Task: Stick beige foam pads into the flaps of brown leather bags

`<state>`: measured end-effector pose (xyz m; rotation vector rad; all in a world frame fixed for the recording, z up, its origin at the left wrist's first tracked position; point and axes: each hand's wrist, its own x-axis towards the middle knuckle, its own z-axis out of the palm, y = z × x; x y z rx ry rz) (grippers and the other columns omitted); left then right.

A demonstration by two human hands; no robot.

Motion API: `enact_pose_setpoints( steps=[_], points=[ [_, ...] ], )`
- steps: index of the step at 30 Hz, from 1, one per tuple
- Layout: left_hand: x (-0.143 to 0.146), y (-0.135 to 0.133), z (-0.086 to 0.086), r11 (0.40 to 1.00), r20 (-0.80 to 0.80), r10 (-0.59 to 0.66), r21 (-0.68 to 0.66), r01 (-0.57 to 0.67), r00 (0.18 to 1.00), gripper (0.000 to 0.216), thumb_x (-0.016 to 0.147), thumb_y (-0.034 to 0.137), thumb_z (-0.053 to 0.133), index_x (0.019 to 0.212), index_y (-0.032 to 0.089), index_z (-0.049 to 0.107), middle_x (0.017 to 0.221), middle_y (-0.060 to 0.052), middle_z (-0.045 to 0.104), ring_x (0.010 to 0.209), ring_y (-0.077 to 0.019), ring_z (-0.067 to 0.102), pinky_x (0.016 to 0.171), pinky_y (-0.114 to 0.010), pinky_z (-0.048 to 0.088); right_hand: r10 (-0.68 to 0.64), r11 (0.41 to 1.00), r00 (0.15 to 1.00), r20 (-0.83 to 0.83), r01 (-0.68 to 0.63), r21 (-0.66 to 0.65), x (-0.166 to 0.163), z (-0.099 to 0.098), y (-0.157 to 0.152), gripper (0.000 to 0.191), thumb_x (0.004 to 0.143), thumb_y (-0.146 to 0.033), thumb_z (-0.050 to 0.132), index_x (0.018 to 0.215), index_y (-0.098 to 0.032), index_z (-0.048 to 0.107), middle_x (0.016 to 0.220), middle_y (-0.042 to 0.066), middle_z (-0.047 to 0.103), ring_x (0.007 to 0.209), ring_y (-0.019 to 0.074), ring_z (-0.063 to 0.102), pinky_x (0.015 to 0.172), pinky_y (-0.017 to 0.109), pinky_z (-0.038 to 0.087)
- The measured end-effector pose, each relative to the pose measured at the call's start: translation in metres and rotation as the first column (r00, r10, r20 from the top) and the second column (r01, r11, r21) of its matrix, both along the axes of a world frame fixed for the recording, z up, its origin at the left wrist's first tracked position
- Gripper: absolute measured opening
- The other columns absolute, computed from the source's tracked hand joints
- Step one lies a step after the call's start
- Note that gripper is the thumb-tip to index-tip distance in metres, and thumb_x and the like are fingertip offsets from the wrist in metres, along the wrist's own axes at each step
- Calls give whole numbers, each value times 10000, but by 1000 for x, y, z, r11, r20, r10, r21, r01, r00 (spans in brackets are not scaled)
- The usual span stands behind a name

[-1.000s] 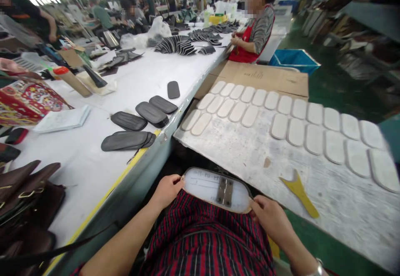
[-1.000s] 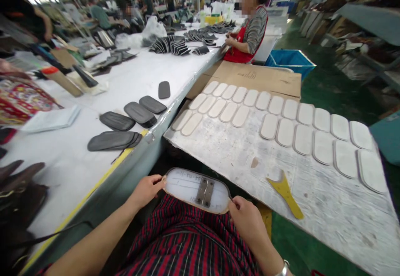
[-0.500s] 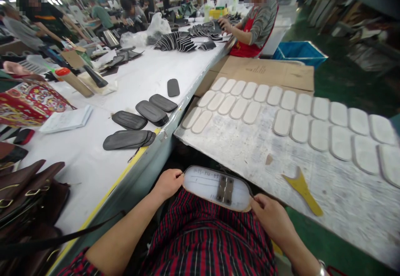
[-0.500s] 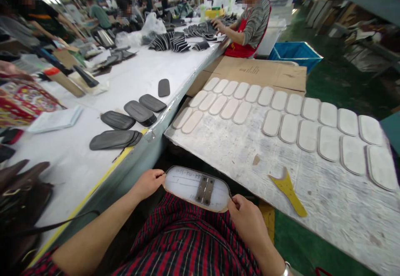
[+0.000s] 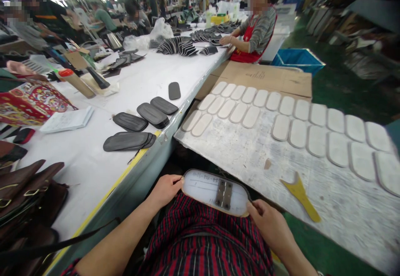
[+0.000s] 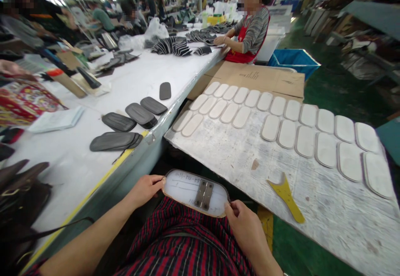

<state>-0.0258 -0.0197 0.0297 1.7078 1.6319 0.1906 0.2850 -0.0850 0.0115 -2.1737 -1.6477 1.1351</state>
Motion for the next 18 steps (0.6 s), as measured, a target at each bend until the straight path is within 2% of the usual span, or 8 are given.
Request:
enact_pose_setpoints(
  steps=[2, 5, 10, 13, 15, 17, 18],
  points=[
    [2, -4, -1, 999, 21, 38, 15, -39, 999, 342, 825, 365, 369, 708, 178, 630, 681, 16, 627, 642, -138, 541, 582, -216, 352, 17, 1000, 999, 42, -17, 16, -2, 0, -3, 355, 851, -484, 352, 727, -225, 561, 748, 18, 651, 718, 187, 592, 620, 262, 344],
    [6, -10, -1, 991, -8, 60, 124, -59, 998, 385, 852, 374, 345, 639, 170, 593, 650, 2, 609, 651, -142, 541, 590, -223, 348, 55, 998, 991, 123, -59, 28, -3, -3, -7, 399, 884, -446, 279, 652, -223, 515, 679, 21, 625, 677, 184, 586, 613, 267, 338],
    [12, -7, -6, 978, -223, 29, 207, 18, 974, 388, 879, 333, 302, 672, 170, 586, 717, -43, 623, 699, -164, 572, 639, -250, 368, 121, 986, 966, 228, -143, 82, -5, -14, 0, 337, 886, -331, 296, 649, -218, 507, 686, 37, 645, 693, 187, 615, 595, 261, 337],
    [15, -2, -9, 973, -393, -7, 211, 97, 920, 367, 871, 262, 288, 692, 168, 594, 744, -63, 631, 710, -179, 591, 660, -275, 383, 135, 985, 949, 284, -159, 62, -7, -15, 6, 322, 879, -294, 302, 657, -214, 519, 682, 51, 656, 702, 200, 632, 573, 262, 339],
    [14, 2, -8, 970, -439, -13, 213, 118, 898, 345, 860, 245, 303, 698, 166, 597, 761, -72, 637, 726, -189, 598, 674, -289, 396, 139, 985, 941, 310, -165, 58, -8, -14, 9, 303, 872, -282, 307, 676, -211, 528, 706, 61, 662, 730, 209, 635, 588, 265, 350],
    [7, 8, -6, 977, -394, -58, 166, 134, 917, 329, 848, 281, 347, 673, 161, 598, 735, -75, 638, 721, -196, 600, 667, -296, 414, 148, 984, 939, 309, -171, 46, -8, -13, 11, 280, 860, -291, 324, 689, -208, 530, 721, 67, 663, 741, 217, 632, 603, 271, 359],
    [1, 13, -5, 986, -317, -96, 99, 134, 944, 344, 845, 328, 365, 658, 159, 599, 697, -69, 634, 686, -192, 602, 637, -290, 426, 156, 985, 943, 293, -172, 32, -7, -13, 12, 280, 854, -320, 338, 680, -208, 526, 713, 66, 661, 724, 218, 628, 603, 273, 363]
  ],
)
